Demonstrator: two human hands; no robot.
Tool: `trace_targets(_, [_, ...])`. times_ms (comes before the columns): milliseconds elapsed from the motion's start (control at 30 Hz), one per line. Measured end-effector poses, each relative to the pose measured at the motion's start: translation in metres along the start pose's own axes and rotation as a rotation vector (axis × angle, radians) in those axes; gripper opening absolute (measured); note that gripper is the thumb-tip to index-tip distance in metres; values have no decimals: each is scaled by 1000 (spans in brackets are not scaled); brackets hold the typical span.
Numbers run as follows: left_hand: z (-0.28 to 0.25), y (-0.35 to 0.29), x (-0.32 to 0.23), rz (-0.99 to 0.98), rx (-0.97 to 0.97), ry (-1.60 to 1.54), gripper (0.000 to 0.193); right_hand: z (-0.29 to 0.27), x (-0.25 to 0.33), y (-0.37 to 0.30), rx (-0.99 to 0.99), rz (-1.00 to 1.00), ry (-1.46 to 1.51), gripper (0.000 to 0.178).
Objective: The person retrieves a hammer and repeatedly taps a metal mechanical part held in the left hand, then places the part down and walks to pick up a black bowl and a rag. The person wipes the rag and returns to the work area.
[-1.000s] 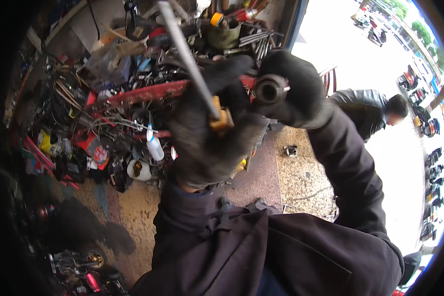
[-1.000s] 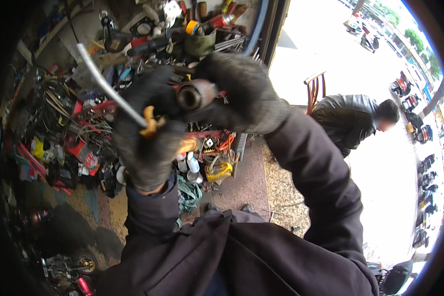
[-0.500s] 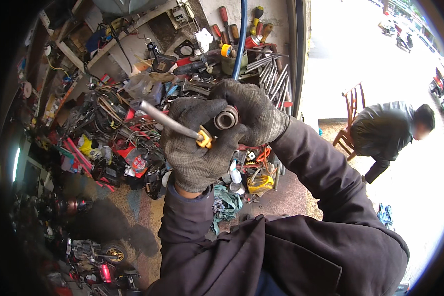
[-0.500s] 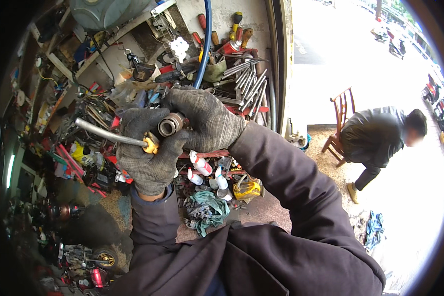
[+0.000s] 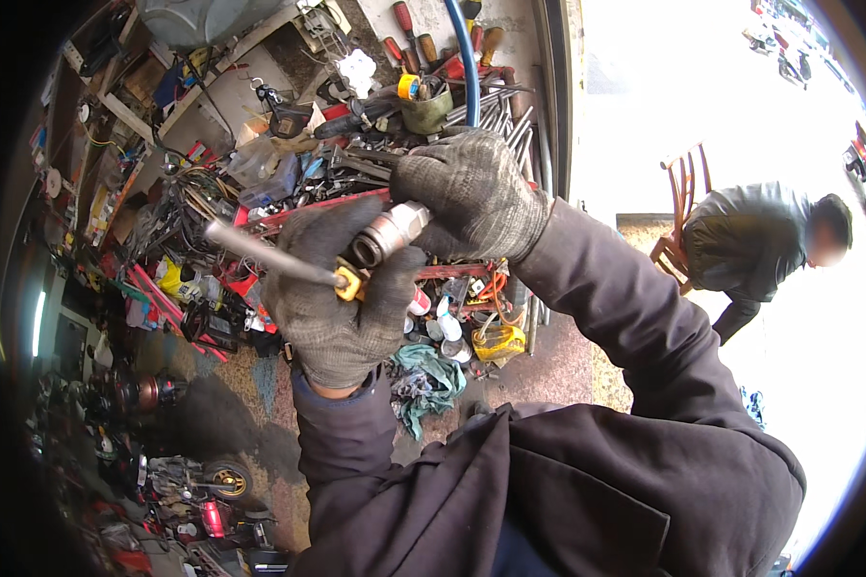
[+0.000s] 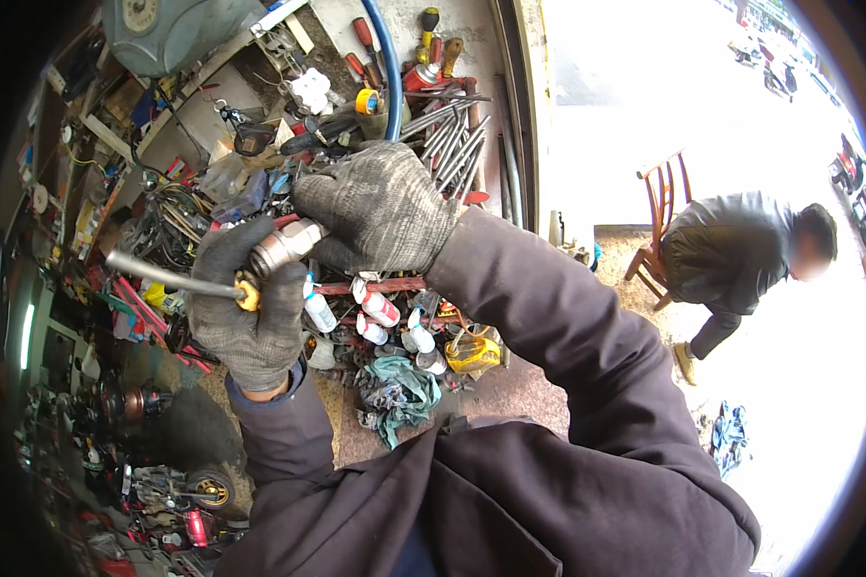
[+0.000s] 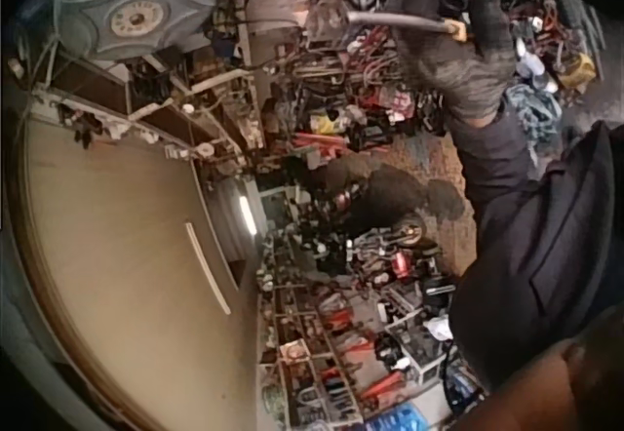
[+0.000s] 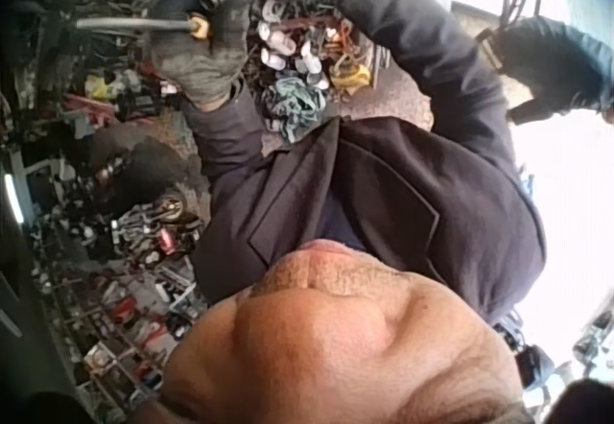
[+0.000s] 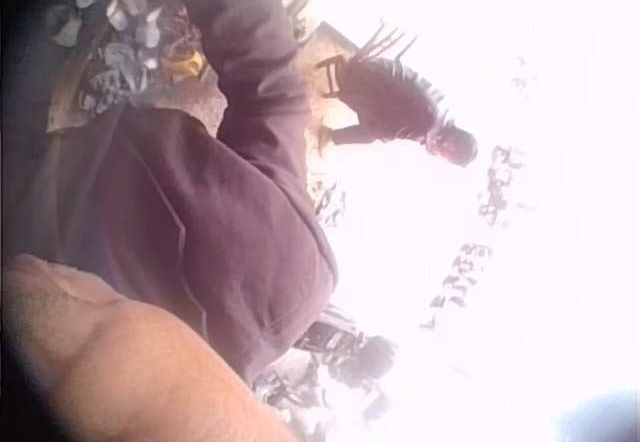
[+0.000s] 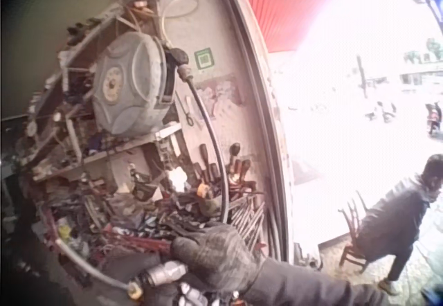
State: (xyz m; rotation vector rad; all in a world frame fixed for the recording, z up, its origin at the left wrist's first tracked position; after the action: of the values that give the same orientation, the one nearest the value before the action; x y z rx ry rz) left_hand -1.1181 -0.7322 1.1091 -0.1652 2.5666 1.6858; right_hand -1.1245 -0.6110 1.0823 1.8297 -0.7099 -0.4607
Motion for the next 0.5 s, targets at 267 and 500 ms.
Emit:
trace_targets(267, [9,-9,7,-53,-89,10,33,-12,-10,-1,6,26,-44,27])
trace_targets(500, [5,-18,26,-205,-236,-290,30,-13,-10,-10,89,-45,-76,27])
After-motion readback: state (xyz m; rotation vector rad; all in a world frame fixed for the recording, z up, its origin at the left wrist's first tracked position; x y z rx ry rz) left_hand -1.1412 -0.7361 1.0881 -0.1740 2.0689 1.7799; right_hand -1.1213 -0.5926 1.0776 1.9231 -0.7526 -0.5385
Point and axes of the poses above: each hand's wrist, its own y-axis towards the middle knuckle, its own z-axis out of the palm, x = y × z, the point moved 10 cm from there along y, towards the middle knuckle, and after that the axes turned 1 degree about -z, right-handed, at the moved point
